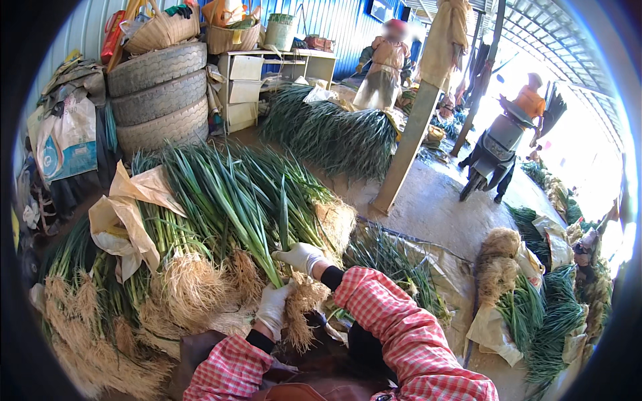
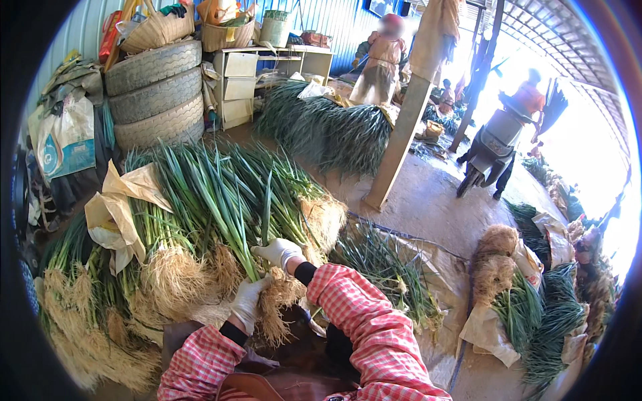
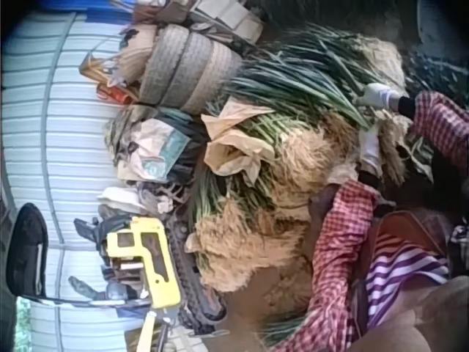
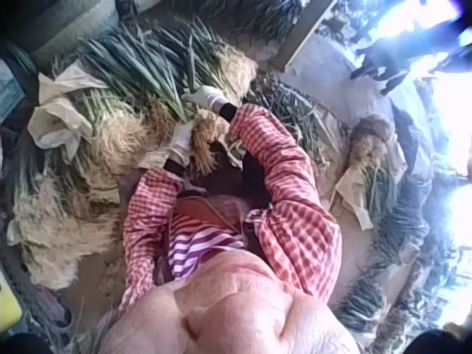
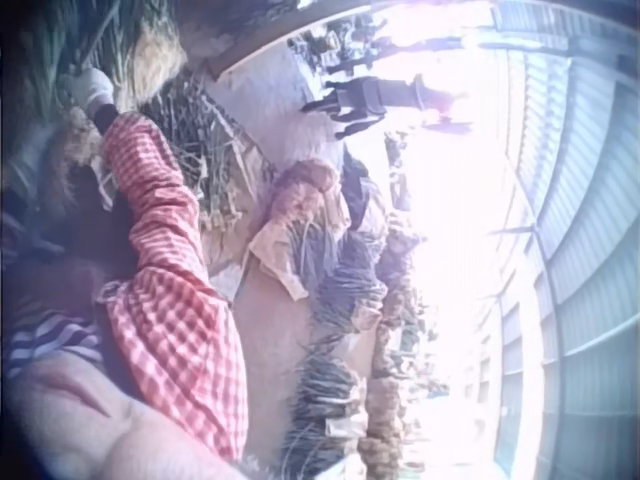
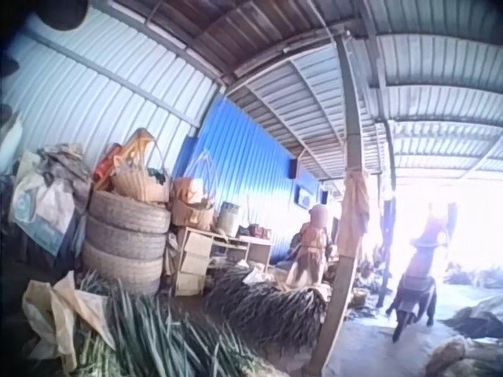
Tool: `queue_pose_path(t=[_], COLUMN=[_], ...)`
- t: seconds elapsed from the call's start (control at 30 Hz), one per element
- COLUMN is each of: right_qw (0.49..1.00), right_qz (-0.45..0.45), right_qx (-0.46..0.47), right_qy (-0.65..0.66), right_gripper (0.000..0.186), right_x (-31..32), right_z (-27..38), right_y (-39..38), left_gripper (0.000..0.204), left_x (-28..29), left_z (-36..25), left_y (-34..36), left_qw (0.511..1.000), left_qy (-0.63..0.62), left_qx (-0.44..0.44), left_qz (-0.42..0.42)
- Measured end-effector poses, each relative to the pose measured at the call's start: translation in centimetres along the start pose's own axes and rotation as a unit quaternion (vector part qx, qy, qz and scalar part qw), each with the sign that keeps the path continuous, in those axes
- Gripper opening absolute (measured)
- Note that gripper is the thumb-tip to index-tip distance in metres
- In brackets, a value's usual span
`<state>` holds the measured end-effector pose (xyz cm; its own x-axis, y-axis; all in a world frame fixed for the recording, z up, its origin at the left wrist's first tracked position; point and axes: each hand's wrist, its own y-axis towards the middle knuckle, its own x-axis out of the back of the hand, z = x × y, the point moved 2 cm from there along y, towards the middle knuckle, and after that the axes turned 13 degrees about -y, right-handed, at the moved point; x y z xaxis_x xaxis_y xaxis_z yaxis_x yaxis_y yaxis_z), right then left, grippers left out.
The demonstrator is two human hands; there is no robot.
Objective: The person trims the roots and lower parts of green onions using a knife. They hold the bunches with gloved hands, cut the roots, and place the trimmed onions aside.
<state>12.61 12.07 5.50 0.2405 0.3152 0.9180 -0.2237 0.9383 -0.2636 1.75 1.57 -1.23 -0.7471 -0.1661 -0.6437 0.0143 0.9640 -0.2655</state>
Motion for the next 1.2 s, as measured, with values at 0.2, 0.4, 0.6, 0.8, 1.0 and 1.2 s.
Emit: queue_pose_path(t=[0.2,0.4,0.6,0.8,1.0,1.2], right_qw=[0.954,0.979,0.979,0.981,0.97,0.963], right_qz=[0.013,-0.124,-0.184,-0.184,-0.231,-0.216], right_qx=[0.003,0.091,0.07,0.056,0.074,0.104], right_qy=[0.299,0.135,0.058,-0.007,-0.01,0.119], right_gripper=[0.063,0.054,0.053,0.047,0.045,0.042], right_x=[-2.2,-1.2,-0.9,0.1,-0.2,0.1], right_z=[-1.5,1.0,2.4,3.4,3.4,3.7], right_y=[2.0,0.2,-1.3,-2.8,-2.9,-4.5], left_gripper=[0.02,0.021,0.018,0.016,0.011,0.01], left_x=[-0.3,-1.0,-0.7,0.3,0.9,-0.4], left_z=[-0.2,-1.1,-0.9,0.0,0.3,-2.8], left_y=[-1.0,-2.1,-1.8,-1.3,-0.7,-1.7], left_qw=[0.999,0.983,0.987,0.989,0.986,0.982], left_qy=[0.049,-0.132,-0.119,-0.121,-0.148,-0.178], left_qx=[0.009,0.127,0.105,0.073,0.032,0.004], left_qz=[0.0,0.032,0.019,-0.042,-0.066,-0.061])
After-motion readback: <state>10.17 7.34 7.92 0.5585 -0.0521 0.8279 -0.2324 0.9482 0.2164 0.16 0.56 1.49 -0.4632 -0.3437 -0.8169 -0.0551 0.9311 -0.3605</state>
